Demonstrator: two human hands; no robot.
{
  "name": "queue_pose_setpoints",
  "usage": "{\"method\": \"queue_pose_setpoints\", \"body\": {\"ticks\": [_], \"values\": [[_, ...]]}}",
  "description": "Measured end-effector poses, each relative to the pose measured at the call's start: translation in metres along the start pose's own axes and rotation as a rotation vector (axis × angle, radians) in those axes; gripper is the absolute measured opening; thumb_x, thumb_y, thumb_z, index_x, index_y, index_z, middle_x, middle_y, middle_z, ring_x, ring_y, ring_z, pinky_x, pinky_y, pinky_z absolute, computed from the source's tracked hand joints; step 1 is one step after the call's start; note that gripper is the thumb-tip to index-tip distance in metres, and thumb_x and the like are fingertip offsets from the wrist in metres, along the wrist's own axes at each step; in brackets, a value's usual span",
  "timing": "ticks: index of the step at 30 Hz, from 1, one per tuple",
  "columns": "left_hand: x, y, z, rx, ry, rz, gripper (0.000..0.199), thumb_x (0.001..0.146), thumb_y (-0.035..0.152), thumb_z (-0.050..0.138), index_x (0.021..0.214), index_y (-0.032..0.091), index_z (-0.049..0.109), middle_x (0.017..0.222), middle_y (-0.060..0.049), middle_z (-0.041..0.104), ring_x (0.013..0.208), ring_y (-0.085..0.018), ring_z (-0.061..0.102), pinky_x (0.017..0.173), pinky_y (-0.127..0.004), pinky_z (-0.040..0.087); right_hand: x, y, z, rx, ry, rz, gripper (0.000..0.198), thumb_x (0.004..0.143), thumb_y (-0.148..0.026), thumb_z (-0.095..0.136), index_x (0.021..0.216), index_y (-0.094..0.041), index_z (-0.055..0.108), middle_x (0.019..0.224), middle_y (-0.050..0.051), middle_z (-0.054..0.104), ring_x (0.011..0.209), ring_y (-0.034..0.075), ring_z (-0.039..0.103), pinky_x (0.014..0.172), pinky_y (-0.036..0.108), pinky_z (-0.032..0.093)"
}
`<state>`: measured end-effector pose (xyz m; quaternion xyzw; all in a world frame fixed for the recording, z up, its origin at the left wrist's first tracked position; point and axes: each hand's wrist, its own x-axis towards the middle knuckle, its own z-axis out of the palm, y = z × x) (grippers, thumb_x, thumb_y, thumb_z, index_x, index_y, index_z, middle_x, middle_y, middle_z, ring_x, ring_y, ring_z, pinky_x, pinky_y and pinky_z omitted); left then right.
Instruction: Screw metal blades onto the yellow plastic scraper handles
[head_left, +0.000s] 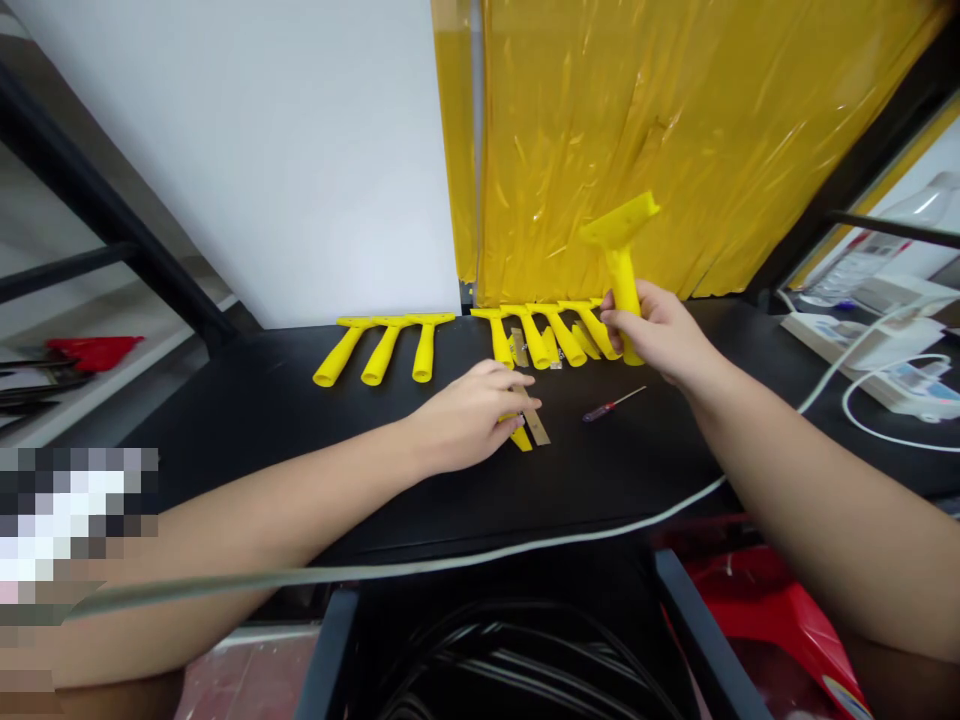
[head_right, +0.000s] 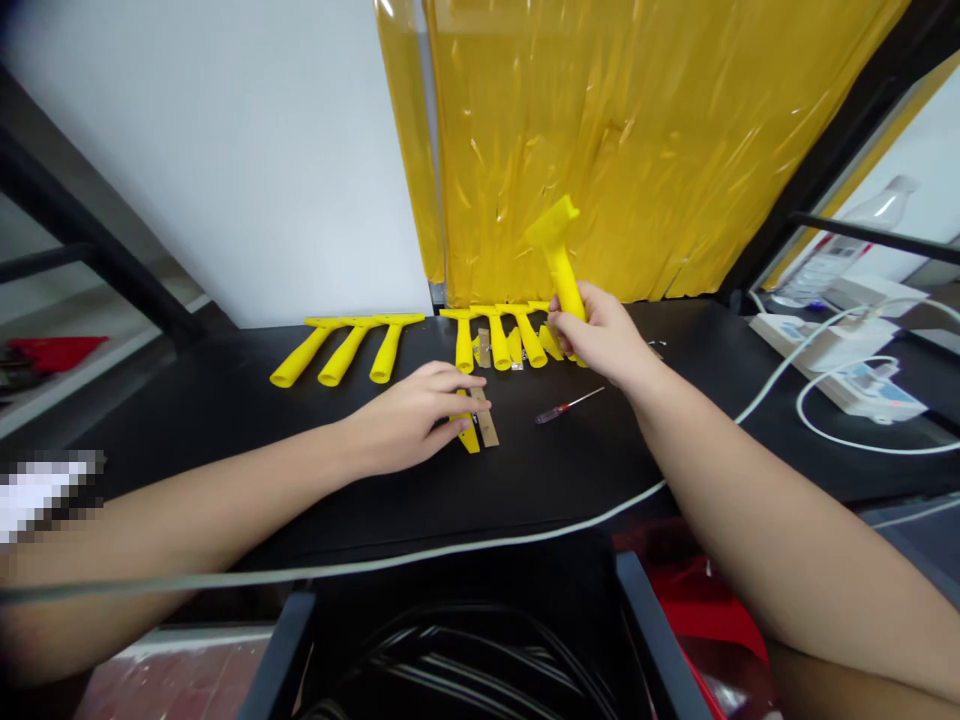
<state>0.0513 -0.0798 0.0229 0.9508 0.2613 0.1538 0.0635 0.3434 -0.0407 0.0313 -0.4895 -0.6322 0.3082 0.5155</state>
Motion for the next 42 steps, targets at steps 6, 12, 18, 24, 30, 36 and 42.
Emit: {"method": "queue_pose_setpoints", "body": {"ticks": [6,12,18,24,30,36,42], "values": [[-0.004,-0.003,0.015,-0.037,-0.123,0.110,0.040,0.109,0.022,0.049,0.144,0.020,0.070,0.151,-0.006,0.068,0.142,-0.021,0.060,0.126,-0.038,0.043,-0.001,0.017,-0.004,0.000,-0.026,0.008,0.021,0.085,-0.031,0.074,0.094,-0.022,0.057,0.057,-0.004,0.055,0.047,0.013,0.051,0.049,0.027,0.042],[-0.011,-0.013,0.014,-0.023,-0.135,0.117,0.038,0.108,0.020,0.052,0.138,0.021,0.074,0.145,-0.005,0.072,0.139,-0.022,0.065,0.126,-0.038,0.046,-0.008,0.014,-0.005,-0.057,-0.037,-0.012,0.024,0.082,-0.035,0.075,0.092,-0.022,0.058,0.056,-0.004,0.056,0.046,0.013,0.051,0.047,0.027,0.042],[-0.029,-0.031,-0.001,-0.010,-0.132,0.076,0.037,0.104,0.016,0.055,0.132,0.021,0.077,0.143,-0.009,0.073,0.137,-0.024,0.067,0.123,-0.043,0.050,-0.008,0.015,-0.006,-0.083,-0.071,0.001,0.027,0.082,-0.038,0.077,0.092,-0.021,0.058,0.058,-0.004,0.056,0.046,0.013,0.051,0.047,0.027,0.041],[-0.028,-0.049,-0.013,0.060,-0.208,-0.044,0.036,0.104,0.019,0.054,0.131,0.022,0.078,0.146,-0.008,0.071,0.139,-0.025,0.066,0.121,-0.044,0.052,-0.010,0.014,-0.003,-0.086,-0.136,-0.003,0.030,0.082,-0.041,0.078,0.093,-0.021,0.059,0.066,-0.003,0.057,0.049,0.012,0.052,0.048,0.027,0.041],[-0.008,-0.067,-0.018,0.096,-0.229,-0.016,0.035,0.100,0.018,0.058,0.127,0.020,0.080,0.142,-0.011,0.073,0.133,-0.025,0.070,0.118,-0.040,0.053,-0.012,0.018,-0.005,-0.143,-0.190,-0.033,0.027,0.085,-0.042,0.075,0.093,-0.022,0.060,0.066,-0.003,0.057,0.051,0.013,0.051,0.049,0.027,0.040],[0.012,-0.090,-0.020,0.079,-0.227,0.003,0.032,0.096,0.016,0.062,0.120,0.019,0.083,0.137,-0.012,0.076,0.128,-0.024,0.072,0.114,-0.039,0.055,-0.012,0.016,-0.006,-0.149,-0.173,-0.035,0.028,0.084,-0.044,0.076,0.092,-0.022,0.060,0.066,-0.004,0.056,0.052,0.014,0.052,0.051,0.028,0.041],[0.024,-0.108,-0.021,0.044,-0.222,-0.042,0.031,0.091,0.015,0.065,0.116,0.020,0.083,0.139,-0.010,0.075,0.127,-0.022,0.073,0.113,-0.034,0.054,-0.014,0.013,-0.007,-0.194,-0.189,-0.071,0.024,0.086,-0.041,0.073,0.092,-0.021,0.061,0.067,-0.003,0.058,0.053,0.015,0.052,0.055,0.030,0.042]]}}
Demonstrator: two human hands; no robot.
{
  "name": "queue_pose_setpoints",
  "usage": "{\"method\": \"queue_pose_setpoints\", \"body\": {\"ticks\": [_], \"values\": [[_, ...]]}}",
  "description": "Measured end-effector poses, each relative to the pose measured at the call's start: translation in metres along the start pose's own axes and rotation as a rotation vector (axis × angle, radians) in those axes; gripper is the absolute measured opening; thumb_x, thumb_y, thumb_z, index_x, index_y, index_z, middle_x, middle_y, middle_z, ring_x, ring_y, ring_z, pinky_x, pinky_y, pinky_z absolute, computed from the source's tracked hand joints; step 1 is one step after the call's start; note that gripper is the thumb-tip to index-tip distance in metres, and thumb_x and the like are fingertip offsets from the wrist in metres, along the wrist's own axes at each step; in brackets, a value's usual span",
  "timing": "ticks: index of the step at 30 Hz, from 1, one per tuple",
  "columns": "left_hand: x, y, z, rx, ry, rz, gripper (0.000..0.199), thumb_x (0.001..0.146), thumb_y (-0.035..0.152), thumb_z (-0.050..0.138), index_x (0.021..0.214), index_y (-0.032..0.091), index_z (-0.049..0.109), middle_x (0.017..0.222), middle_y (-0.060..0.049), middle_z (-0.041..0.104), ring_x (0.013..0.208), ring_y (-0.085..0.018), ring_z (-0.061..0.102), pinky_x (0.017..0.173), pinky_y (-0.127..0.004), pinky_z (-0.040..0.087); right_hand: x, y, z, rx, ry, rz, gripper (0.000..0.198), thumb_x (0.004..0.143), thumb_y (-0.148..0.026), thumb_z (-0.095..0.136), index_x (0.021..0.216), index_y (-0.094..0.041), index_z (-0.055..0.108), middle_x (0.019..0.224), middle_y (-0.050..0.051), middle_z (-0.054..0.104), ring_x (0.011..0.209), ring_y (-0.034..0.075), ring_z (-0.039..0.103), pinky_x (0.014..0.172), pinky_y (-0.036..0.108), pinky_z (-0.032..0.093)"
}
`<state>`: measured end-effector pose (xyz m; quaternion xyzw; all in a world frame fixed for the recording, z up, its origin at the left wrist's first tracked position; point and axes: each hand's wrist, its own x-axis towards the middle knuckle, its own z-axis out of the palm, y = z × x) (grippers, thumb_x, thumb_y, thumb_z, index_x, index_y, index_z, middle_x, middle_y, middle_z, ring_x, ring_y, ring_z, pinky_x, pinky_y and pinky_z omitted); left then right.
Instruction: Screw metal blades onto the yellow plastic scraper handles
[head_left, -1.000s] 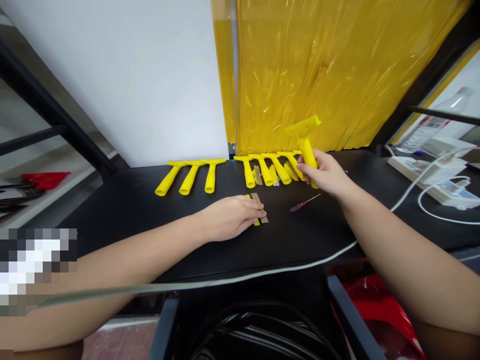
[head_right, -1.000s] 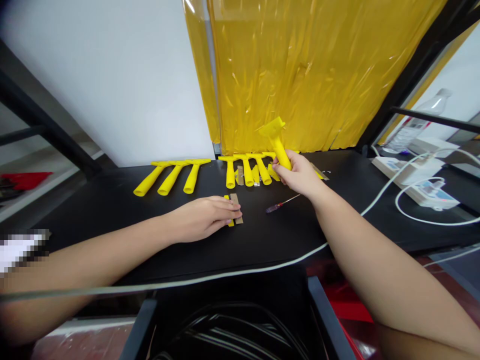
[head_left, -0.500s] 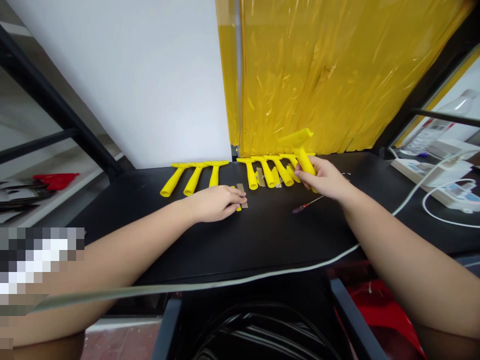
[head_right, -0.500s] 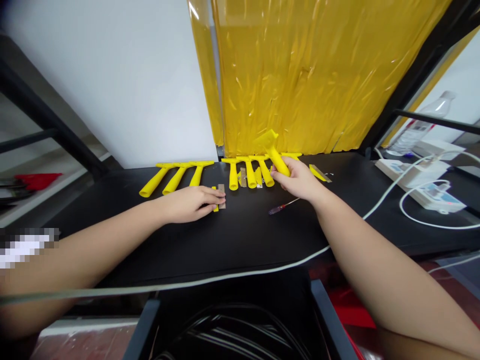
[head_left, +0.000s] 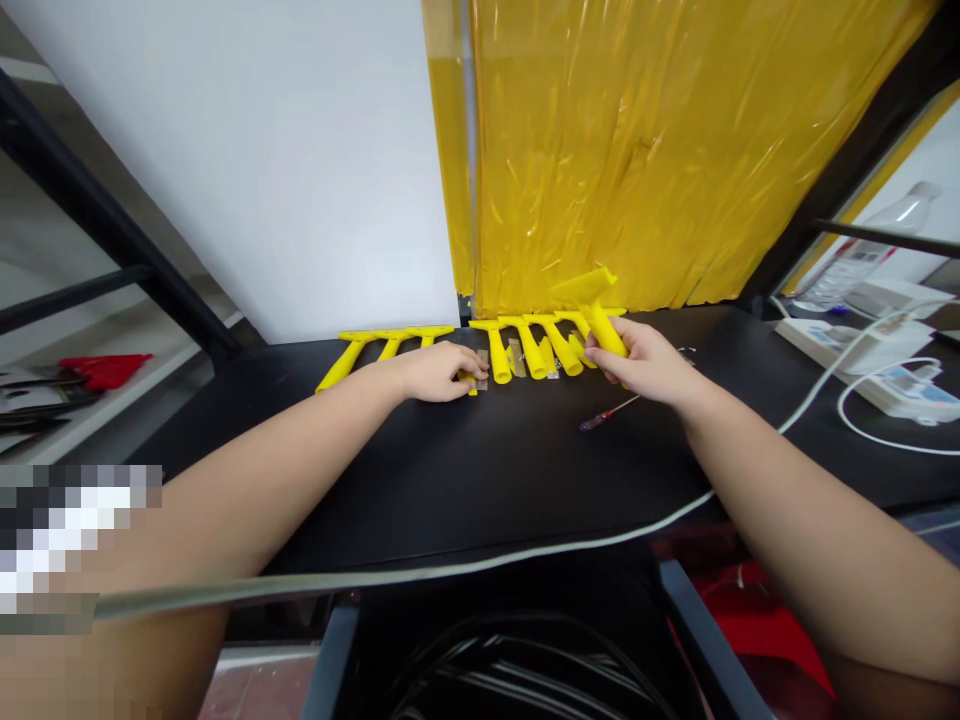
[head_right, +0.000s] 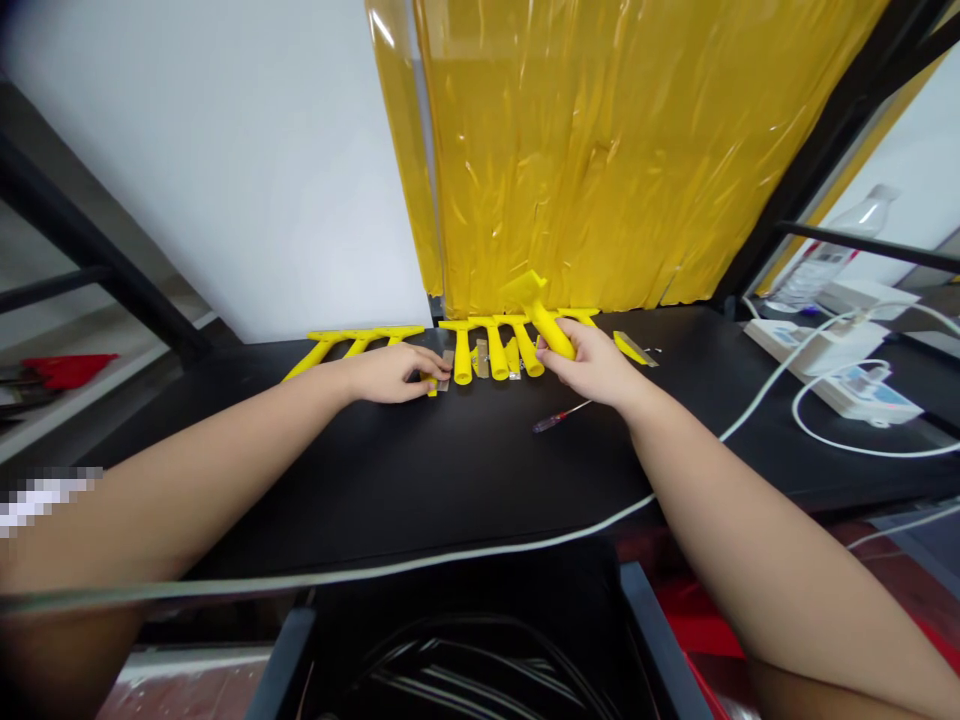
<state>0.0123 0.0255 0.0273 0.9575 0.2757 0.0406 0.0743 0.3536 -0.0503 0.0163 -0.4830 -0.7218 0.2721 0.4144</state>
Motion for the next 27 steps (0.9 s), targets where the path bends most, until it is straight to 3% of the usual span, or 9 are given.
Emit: {"method": "queue_pose_setpoints", "body": {"ticks": [8,13,19,27], "values": [[0.007,-0.006,-0.001,-0.025,0.005,-0.072,0.035,0.091,0.022,0.063,0.121,0.019,0.080,0.137,-0.009,0.076,0.129,-0.022,0.070,0.115,-0.034,0.051,-0.002,0.003,0.000,0.001,-0.025,-0.018,0.025,0.088,-0.043,0.074,0.094,-0.022,0.062,0.073,-0.001,0.060,0.057,0.016,0.054,0.056,0.031,0.044],[0.000,-0.012,-0.007,0.055,0.073,-0.169,0.036,0.093,0.031,0.061,0.121,0.017,0.079,0.133,-0.011,0.077,0.117,-0.024,0.074,0.101,-0.033,0.056,-0.002,0.003,0.000,0.010,-0.040,-0.051,0.029,0.089,-0.047,0.074,0.094,-0.021,0.063,0.074,0.000,0.060,0.061,0.017,0.053,0.056,0.031,0.043],[-0.001,-0.012,-0.010,0.188,-0.049,-0.320,0.040,0.089,0.036,0.068,0.124,0.019,0.080,0.126,-0.009,0.080,0.113,-0.026,0.075,0.097,-0.032,0.055,0.000,0.008,-0.001,-0.068,-0.034,-0.092,0.031,0.090,-0.050,0.072,0.093,-0.021,0.063,0.076,0.001,0.061,0.065,0.018,0.054,0.059,0.031,0.042],[0.008,-0.010,-0.004,0.198,-0.061,-0.340,0.039,0.091,0.032,0.066,0.125,0.021,0.080,0.126,-0.007,0.081,0.111,-0.025,0.076,0.095,-0.030,0.054,0.000,0.009,-0.001,-0.119,-0.049,-0.121,0.031,0.092,-0.050,0.071,0.094,-0.020,0.064,0.078,0.002,0.062,0.069,0.020,0.056,0.063,0.032,0.043]]}}
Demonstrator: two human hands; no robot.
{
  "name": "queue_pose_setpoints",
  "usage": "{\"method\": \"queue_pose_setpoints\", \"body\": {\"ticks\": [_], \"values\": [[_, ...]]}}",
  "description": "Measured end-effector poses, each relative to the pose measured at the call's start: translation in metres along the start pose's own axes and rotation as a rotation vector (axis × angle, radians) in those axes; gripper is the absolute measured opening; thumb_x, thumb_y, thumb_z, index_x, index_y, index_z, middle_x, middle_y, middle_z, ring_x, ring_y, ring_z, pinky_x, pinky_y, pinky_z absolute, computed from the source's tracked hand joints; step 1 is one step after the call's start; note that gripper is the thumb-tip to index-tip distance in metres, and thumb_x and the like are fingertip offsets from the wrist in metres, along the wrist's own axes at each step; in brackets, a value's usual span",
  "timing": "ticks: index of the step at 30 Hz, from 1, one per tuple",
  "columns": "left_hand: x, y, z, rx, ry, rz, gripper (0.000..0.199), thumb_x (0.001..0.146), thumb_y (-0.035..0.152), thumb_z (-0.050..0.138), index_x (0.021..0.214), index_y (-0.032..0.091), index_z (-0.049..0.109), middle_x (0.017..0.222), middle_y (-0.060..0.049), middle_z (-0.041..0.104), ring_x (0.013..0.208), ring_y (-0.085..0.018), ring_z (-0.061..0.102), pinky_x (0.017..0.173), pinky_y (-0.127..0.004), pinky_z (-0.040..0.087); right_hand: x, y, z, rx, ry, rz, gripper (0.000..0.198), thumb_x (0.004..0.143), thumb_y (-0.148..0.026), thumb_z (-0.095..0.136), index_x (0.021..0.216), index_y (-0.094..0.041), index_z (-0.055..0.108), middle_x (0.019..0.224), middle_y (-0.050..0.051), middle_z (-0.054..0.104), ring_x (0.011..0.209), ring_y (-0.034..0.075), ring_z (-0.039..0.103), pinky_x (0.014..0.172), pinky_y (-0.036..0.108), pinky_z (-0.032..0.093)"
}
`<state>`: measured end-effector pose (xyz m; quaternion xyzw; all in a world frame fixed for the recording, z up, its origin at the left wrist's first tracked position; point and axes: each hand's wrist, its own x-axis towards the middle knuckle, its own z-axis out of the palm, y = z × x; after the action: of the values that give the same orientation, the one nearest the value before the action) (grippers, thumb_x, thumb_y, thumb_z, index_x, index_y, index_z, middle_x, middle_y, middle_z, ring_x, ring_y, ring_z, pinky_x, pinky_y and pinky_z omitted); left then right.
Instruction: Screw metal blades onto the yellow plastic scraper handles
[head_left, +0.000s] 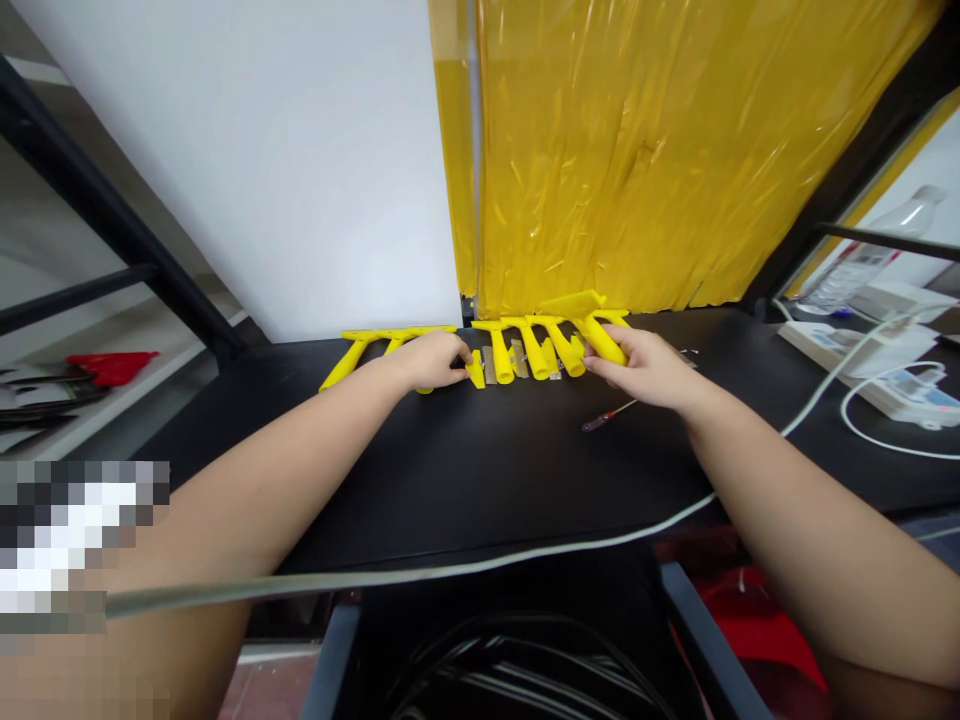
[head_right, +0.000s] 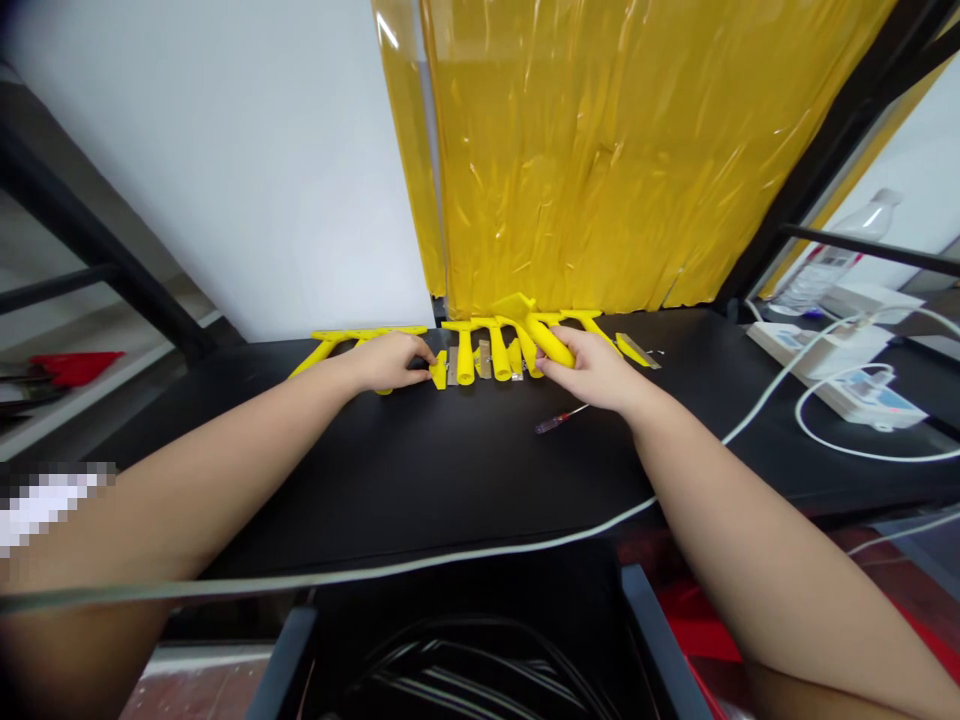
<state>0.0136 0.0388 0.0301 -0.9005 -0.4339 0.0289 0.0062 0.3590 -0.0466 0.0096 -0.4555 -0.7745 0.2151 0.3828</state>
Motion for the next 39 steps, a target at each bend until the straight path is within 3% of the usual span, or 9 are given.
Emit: {"method": "queue_pose_setpoints", "body": {"ticks": [8,13,18,22,24,28,31,35,39], "values": [[0.005,0.001,0.003,-0.027,0.024,0.032,0.036,0.091,0.029,0.065,0.122,0.021,0.081,0.125,-0.009,0.081,0.110,-0.026,0.075,0.095,-0.033,0.055,-0.001,-0.007,-0.001,-0.060,-0.019,-0.027,0.028,0.092,-0.048,0.069,0.093,-0.020,0.065,0.084,0.003,0.063,0.071,0.019,0.057,0.063,0.033,0.044],[-0.006,0.004,-0.003,-0.142,0.176,-0.045,0.035,0.090,0.021,0.061,0.119,0.020,0.082,0.124,-0.010,0.081,0.112,-0.027,0.075,0.100,-0.036,0.055,-0.002,0.000,0.003,0.188,-0.038,0.067,0.037,0.092,-0.046,0.074,0.111,-0.027,0.049,0.090,0.000,0.062,0.066,0.018,0.059,0.060,0.033,0.051],[-0.031,0.032,-0.009,-0.573,0.340,-0.116,0.026,0.088,0.020,0.066,0.109,0.017,0.081,0.104,-0.009,0.083,0.091,-0.024,0.077,0.093,-0.039,0.060,-0.001,-0.013,0.014,0.368,-0.142,0.098,0.034,0.093,-0.042,0.070,0.110,-0.029,0.044,0.093,0.001,0.064,0.076,0.021,0.066,0.069,0.038,0.059],[-0.052,0.073,-0.001,-1.106,0.277,0.015,0.036,0.089,0.033,0.077,0.120,0.014,0.074,0.118,-0.013,0.080,0.109,-0.025,0.076,0.104,-0.043,0.058,-0.005,-0.044,0.032,0.181,-0.126,-0.036,0.027,0.094,-0.038,0.069,0.114,-0.027,0.053,0.106,0.006,0.065,0.089,0.023,0.066,0.079,0.042,0.059],[-0.059,0.091,0.005,-1.280,0.223,0.051,0.036,0.090,0.039,0.080,0.115,0.014,0.073,0.121,-0.014,0.078,0.114,-0.026,0.074,0.109,-0.045,0.056,-0.009,-0.059,0.046,0.123,-0.101,-0.106,0.025,0.094,-0.034,0.070,0.112,-0.026,0.055,0.109,0.006,0.064,0.093,0.024,0.065,0.083,0.043,0.058],[-0.067,0.111,0.015,-1.663,0.176,-0.011,0.040,0.089,0.044,0.084,0.114,0.016,0.069,0.121,-0.012,0.076,0.110,-0.024,0.075,0.106,-0.046,0.057,-0.016,-0.077,0.072,0.066,-0.078,-0.149,0.027,0.090,-0.026,0.072,0.107,-0.025,0.051,0.100,0.004,0.062,0.086,0.022,0.062,0.078,0.040,0.055],[-0.071,0.114,0.018,-1.806,0.142,-0.034,0.036,0.089,0.041,0.085,0.111,0.017,0.069,0.117,-0.011,0.078,0.111,-0.023,0.074,0.109,-0.045,0.055,-0.016,-0.080,0.083,-0.002,-0.065,-0.151,0.030,0.087,-0.021,0.074,0.106,-0.024,0.051,0.098,0.004,0.062,0.087,0.022,0.061,0.077,0.039,0.053],[-0.070,0.108,0.015,-1.864,0.121,-0.144,0.024,0.097,0.036,0.076,0.107,0.017,0.064,0.108,-0.010,0.078,0.096,-0.018,0.076,0.104,-0.042,0.059,-0.019,-0.090,0.070,-0.008,-0.101,-0.177,0.016,0.092,-0.023,0.072,0.097,-0.024,0.057,0.093,0.004,0.063,0.083,0.021,0.061,0.076,0.038,0.054],[-0.061,0.088,0.010,-1.751,0.231,-0.330,0.023,0.107,0.042,0.058,0.114,0.020,0.056,0.100,-0.007,0.075,0.083,-0.018,0.077,0.088,-0.040,0.065,-0.037,-0.109,0.032,0.014,0.046,-0.183,0.010,0.099,-0.036,0.070,0.101,-0.026,0.067,0.094,0.008,0.068,0.086,0.025,0.065,0.077,0.044,0.058]]}}
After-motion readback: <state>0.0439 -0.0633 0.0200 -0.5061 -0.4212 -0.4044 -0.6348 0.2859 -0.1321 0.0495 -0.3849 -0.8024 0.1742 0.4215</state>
